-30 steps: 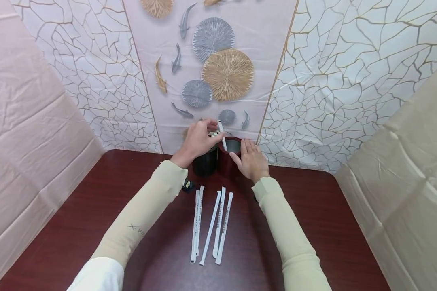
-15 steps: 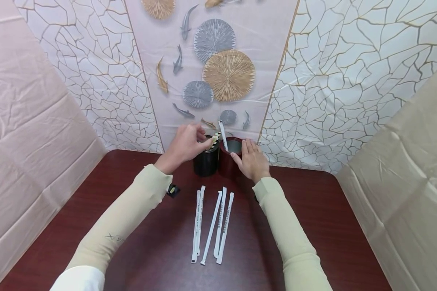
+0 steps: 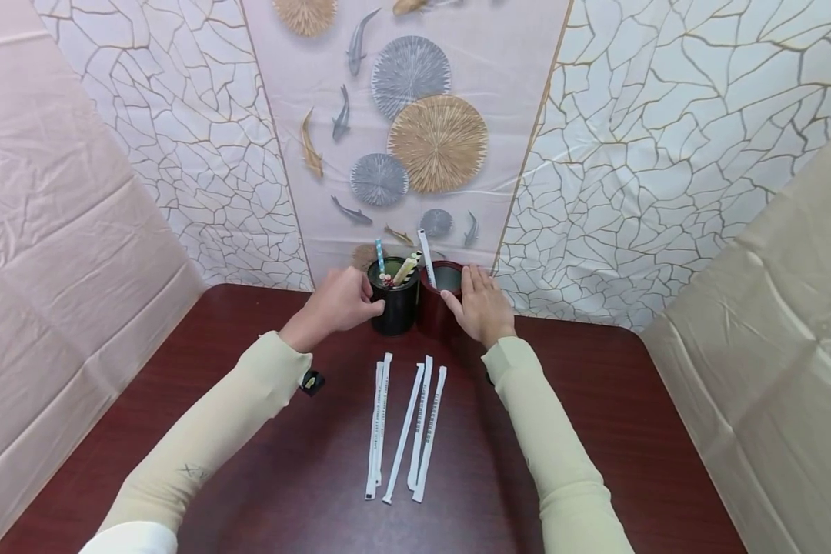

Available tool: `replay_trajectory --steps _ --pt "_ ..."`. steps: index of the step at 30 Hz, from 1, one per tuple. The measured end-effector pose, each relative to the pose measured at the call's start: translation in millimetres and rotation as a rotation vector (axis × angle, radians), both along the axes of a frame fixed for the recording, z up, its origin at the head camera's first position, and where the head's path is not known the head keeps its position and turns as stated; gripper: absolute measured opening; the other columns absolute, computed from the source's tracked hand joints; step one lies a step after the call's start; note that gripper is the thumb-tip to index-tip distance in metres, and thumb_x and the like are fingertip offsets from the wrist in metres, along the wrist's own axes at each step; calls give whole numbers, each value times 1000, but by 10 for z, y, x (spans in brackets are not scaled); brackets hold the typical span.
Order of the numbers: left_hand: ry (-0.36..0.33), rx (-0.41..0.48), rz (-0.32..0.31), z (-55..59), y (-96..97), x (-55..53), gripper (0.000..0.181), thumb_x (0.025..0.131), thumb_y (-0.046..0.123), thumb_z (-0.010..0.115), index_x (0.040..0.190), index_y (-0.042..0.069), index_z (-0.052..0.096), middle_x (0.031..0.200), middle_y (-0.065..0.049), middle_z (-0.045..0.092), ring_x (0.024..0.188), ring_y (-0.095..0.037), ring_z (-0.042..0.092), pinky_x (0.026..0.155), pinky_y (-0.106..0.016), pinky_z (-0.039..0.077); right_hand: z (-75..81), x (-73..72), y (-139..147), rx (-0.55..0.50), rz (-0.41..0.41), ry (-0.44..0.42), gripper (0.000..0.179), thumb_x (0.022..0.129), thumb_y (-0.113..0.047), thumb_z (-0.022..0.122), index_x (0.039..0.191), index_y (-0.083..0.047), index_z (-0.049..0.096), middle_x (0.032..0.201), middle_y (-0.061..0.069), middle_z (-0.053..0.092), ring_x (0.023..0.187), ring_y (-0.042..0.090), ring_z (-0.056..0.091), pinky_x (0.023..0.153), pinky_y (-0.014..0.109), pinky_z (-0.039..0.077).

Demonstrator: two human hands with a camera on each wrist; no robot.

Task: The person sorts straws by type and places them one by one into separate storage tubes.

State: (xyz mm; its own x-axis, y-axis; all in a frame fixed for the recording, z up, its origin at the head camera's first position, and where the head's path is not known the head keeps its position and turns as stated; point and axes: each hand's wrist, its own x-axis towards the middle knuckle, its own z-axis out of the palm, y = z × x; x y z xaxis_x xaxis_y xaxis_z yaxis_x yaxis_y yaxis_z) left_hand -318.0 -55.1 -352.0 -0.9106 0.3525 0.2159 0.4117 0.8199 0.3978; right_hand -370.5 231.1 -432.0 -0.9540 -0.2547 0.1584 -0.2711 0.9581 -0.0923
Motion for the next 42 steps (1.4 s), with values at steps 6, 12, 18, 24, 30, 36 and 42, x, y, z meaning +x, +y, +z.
replay_trajectory --steps 6,12,18,24,30,36,42 --pt "-132 -25 24 -217 -21 36 60 94 30 75 48 16 39 45 6 28 44 -10 26 43 -25 23 7 8 -7 -1 0 -1 83 113 -56 29 166 7 19 173 27 22 163 43 22 133 56 22" --pt "-207 -11 48 -447 -23 62 56 94 29 77 51 15 44 46 4 34 47 -15 39 44 -27 30 6 2 -11 7 1 -7 83 114 -56 27 166 8 18 174 28 20 163 44 21 133 56 20" --pt "-288 -10 73 -618 -10 104 46 94 29 80 58 12 57 52 0 51 55 -18 54 48 -28 40 -8 -6 -10 4 1 -7 82 114 -55 26 166 8 17 174 28 19 163 44 20 133 56 19" --pt "-346 -4 79 -813 -11 119 39 94 27 81 64 9 62 58 -4 58 58 -19 57 49 -29 42 -14 -7 -5 3 0 -6 82 114 -55 27 166 8 17 174 28 19 163 44 20 133 56 20" --pt "-391 -6 81 -994 2 127 36 94 25 80 65 11 65 60 -3 61 61 -18 58 52 -29 45 -5 -2 -3 7 6 3 82 114 -55 28 165 8 19 174 28 21 163 43 21 133 56 21" --pt "-418 -18 80 -1157 30 134 40 94 24 80 62 11 59 54 -2 51 55 -19 56 51 -29 43 -9 -9 -1 6 8 10 82 113 -55 29 165 8 20 173 28 22 163 43 22 133 56 22" --pt "-447 -24 76 -1363 49 55 34 92 26 81 68 9 64 58 -5 60 55 -21 60 51 -32 48 -17 -11 -6 5 6 9 82 113 -55 28 165 8 19 173 28 22 163 43 21 133 56 22"
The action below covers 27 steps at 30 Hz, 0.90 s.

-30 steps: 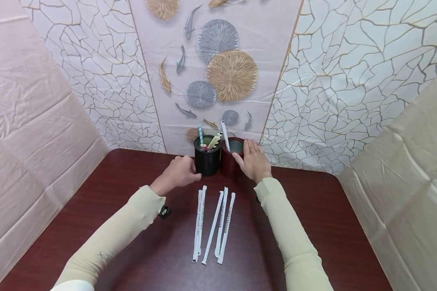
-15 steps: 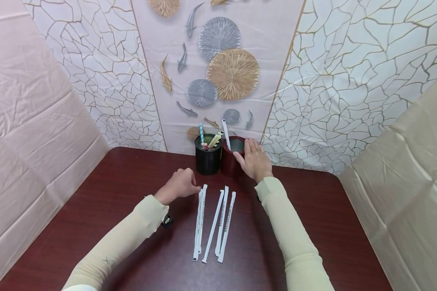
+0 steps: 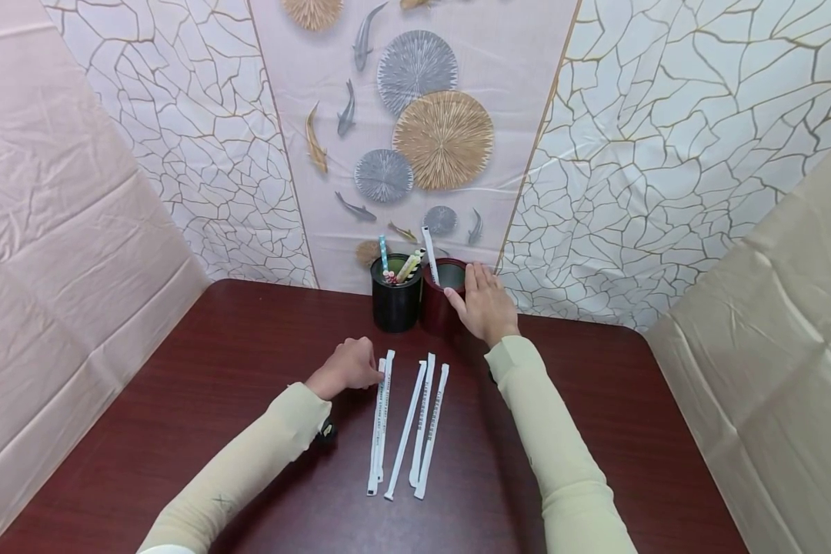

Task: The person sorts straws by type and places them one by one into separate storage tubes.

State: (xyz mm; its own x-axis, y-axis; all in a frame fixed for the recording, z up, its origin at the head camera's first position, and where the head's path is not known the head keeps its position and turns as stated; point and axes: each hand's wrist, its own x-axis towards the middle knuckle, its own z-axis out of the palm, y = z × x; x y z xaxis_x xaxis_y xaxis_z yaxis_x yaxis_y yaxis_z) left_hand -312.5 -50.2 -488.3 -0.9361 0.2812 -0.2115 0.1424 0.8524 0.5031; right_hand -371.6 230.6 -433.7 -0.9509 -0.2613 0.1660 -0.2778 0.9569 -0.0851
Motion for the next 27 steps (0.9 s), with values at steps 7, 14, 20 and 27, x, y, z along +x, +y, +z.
replay_trajectory --steps 7,14,20,27 --pt "63 -9 -11 -499 26 -251 33 89 32 83 71 13 63 60 -4 59 57 -23 58 49 -35 48 0 1 2 -1 -2 7 82 113 -54 29 165 9 20 173 28 23 162 44 23 133 56 22" --pt "-13 -27 18 -528 81 -301 35 88 37 83 69 13 67 59 -4 66 59 -23 63 49 -38 51 -12 -8 4 -20 -8 3 81 113 -54 29 165 8 19 173 28 21 163 43 21 133 56 21" --pt "-19 -6 33 -450 85 -245 32 89 36 82 73 13 66 60 -3 66 59 -22 63 50 -36 50 -4 -1 8 -21 -9 8 82 113 -55 29 165 8 20 173 27 22 163 43 21 133 56 22" --pt "-33 62 66 -76 65 69 32 91 27 82 70 8 68 60 -7 69 57 -20 66 53 -31 49 -15 14 -4 -13 -10 -5 83 113 -56 25 166 8 17 174 27 20 163 43 19 133 56 20"
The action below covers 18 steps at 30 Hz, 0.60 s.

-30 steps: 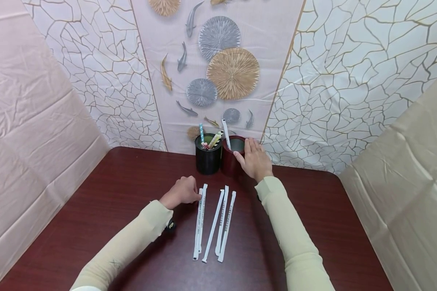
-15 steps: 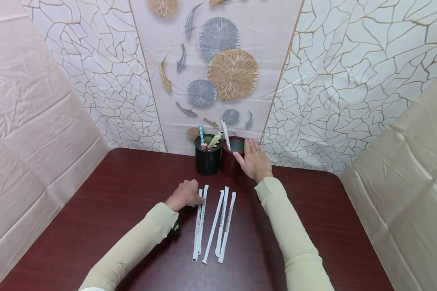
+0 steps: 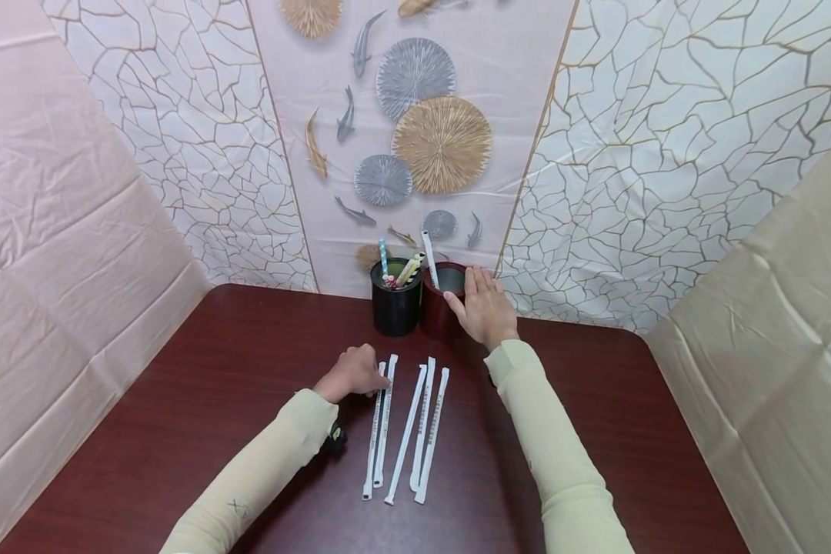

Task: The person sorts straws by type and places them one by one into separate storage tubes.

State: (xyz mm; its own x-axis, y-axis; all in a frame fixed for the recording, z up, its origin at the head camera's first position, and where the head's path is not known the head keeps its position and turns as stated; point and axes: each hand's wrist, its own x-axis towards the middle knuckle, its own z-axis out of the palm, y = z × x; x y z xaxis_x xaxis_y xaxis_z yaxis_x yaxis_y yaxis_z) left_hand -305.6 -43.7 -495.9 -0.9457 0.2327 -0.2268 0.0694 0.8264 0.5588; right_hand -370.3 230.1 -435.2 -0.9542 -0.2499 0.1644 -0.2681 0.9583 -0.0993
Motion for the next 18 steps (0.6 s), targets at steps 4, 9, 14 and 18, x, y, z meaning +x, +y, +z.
replay_trajectory --steps 4,9,14,18 --pt "-4 17 -18 -79 -22 -53 36 93 31 81 66 10 70 59 -5 69 55 -18 65 54 -30 49 -14 3 6 -5 -4 -4 83 113 -56 27 166 7 17 174 27 20 163 43 19 133 56 21" --pt "-28 36 -59 -322 -75 -291 39 92 33 78 60 13 72 57 -2 69 56 -19 66 57 -33 53 -15 -7 11 -9 -1 -1 83 113 -57 28 166 7 18 174 27 21 163 43 20 133 56 20" --pt "3 101 -47 -209 -124 -217 40 92 29 77 55 14 72 55 0 68 57 -18 66 60 -31 53 -11 -12 11 -11 0 7 83 113 -56 29 166 7 19 174 27 21 163 43 21 133 56 21" --pt "14 159 -21 -25 -138 -109 42 94 25 77 55 10 72 56 -3 70 56 -19 64 57 -29 49 -21 -18 16 -6 0 15 82 113 -55 28 165 8 20 173 27 23 163 43 22 133 56 21"
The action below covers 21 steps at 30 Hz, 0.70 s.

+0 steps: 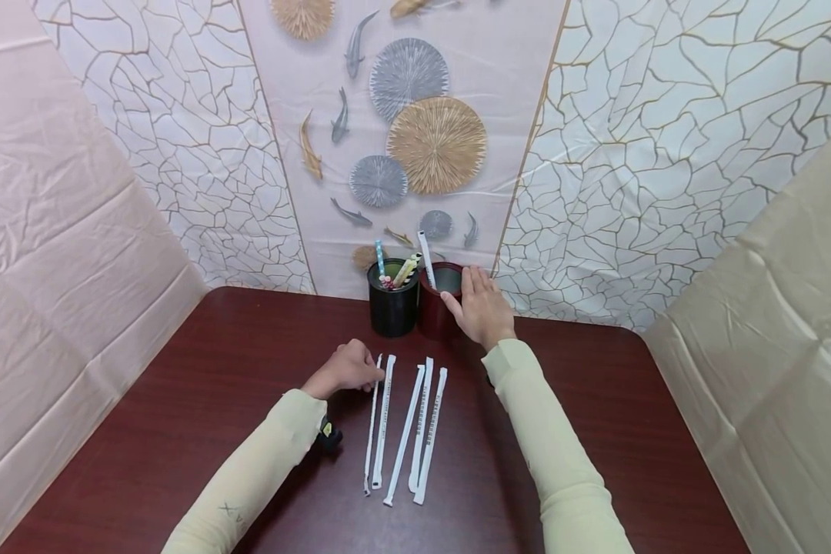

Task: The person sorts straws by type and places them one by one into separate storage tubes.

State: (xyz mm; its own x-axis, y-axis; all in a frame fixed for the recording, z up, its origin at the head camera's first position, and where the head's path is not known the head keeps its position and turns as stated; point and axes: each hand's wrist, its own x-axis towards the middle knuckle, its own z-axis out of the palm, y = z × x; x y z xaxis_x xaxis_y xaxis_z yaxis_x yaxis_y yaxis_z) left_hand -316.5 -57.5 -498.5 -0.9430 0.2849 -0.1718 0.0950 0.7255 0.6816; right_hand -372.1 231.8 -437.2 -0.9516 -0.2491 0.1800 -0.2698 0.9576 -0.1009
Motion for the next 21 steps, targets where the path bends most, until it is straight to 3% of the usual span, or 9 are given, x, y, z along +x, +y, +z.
replay_trajectory --steps 3,10,21 --pt "-11 25 31 133 5 43 39 95 24 77 61 6 74 62 -7 73 60 -18 64 58 -28 47 0 -4 -1 4 2 8 82 113 -55 29 165 8 21 173 28 24 162 43 23 133 55 22" --pt "24 83 75 298 5 -9 25 93 22 78 73 8 76 67 -6 75 70 -16 68 64 -27 52 -6 -14 1 6 -5 9 82 113 -55 31 165 8 21 173 27 24 162 43 23 133 55 22" --pt "215 132 88 668 23 -123 16 93 22 77 84 9 73 68 -3 75 65 -13 70 63 -28 53 4 -3 -6 7 -5 1 82 113 -56 30 165 7 20 173 27 22 163 43 22 133 56 22"
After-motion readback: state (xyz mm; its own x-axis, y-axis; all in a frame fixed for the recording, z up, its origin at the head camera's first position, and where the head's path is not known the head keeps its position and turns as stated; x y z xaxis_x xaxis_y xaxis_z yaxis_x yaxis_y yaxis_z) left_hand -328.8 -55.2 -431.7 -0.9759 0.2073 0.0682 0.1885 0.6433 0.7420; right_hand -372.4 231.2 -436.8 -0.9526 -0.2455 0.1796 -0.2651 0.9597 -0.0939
